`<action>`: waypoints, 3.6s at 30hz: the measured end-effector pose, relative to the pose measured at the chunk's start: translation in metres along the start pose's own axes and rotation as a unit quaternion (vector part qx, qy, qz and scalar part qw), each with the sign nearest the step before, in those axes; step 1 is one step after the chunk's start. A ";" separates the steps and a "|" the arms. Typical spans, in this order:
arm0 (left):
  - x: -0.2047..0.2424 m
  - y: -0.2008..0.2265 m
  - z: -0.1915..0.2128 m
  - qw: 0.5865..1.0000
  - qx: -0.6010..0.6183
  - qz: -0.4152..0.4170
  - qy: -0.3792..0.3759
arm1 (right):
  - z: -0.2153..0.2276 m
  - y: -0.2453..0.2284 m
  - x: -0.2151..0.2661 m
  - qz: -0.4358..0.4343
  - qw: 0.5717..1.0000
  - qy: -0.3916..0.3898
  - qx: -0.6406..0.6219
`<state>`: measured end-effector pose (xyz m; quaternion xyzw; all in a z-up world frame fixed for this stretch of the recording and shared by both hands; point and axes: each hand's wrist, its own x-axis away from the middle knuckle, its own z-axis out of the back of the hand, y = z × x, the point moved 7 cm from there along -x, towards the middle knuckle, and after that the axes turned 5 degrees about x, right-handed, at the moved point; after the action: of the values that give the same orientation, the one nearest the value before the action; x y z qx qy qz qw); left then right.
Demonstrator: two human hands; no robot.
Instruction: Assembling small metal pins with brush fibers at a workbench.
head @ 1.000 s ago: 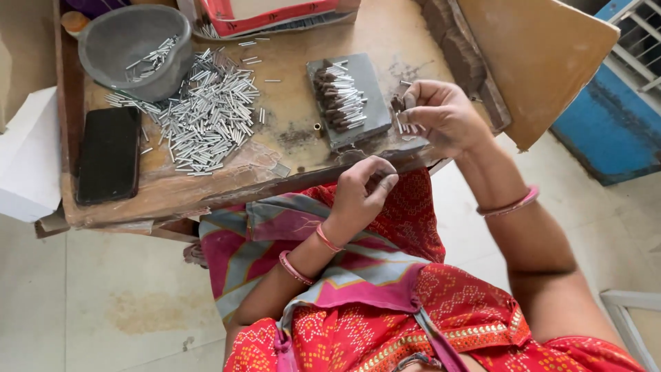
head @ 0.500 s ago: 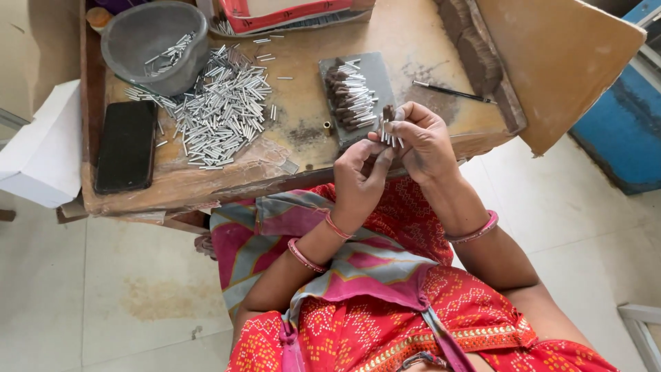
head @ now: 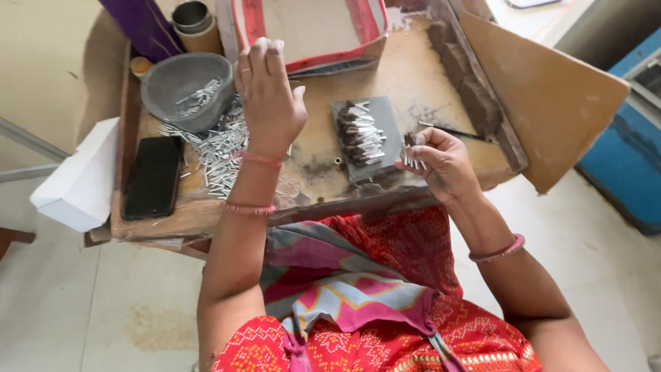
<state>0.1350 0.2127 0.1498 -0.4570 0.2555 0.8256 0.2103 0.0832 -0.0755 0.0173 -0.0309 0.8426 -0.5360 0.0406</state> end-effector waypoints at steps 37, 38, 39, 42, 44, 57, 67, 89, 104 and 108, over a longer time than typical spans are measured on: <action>-0.019 -0.085 0.087 0.959 0.041 0.008 0.281 | -0.258 0.111 -0.354 0.003 0.621 -0.145 0.770; -0.018 -0.086 0.088 0.958 0.039 0.013 0.285 | -0.258 0.109 -0.353 -0.014 0.668 -0.107 0.736; -0.017 -0.087 0.089 0.957 0.039 0.018 0.288 | -0.256 0.106 -0.351 -0.032 0.712 -0.064 0.699; -0.016 -0.089 0.088 0.957 0.052 0.018 0.286 | -0.253 0.111 -0.364 0.010 0.660 -0.047 0.750; -0.016 -0.090 0.088 0.956 0.053 0.019 0.289 | -0.261 0.100 -0.346 -0.017 0.677 -0.050 0.734; -0.015 -0.092 0.088 0.953 0.067 0.032 0.293 | -0.258 0.109 -0.346 0.096 0.594 -0.094 0.793; -0.016 -0.090 0.091 0.948 0.089 0.041 0.304 | -0.269 0.078 -0.333 0.078 0.651 -0.062 0.752; -0.018 -0.087 0.078 0.960 0.081 0.024 0.267 | -0.259 0.057 -0.278 0.272 0.624 -0.314 0.662; -0.013 -0.068 0.014 0.991 0.063 0.010 0.120 | -0.111 -0.025 -0.078 0.243 0.613 -0.303 0.688; -0.010 -0.064 -0.008 0.997 0.019 -0.025 0.074 | -0.110 -0.003 -0.063 0.253 0.557 -0.286 0.738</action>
<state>0.1820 0.2565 0.1398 -0.5189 0.2747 0.7790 0.2200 0.1351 0.0282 0.0690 0.0726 0.0695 -0.9012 0.4215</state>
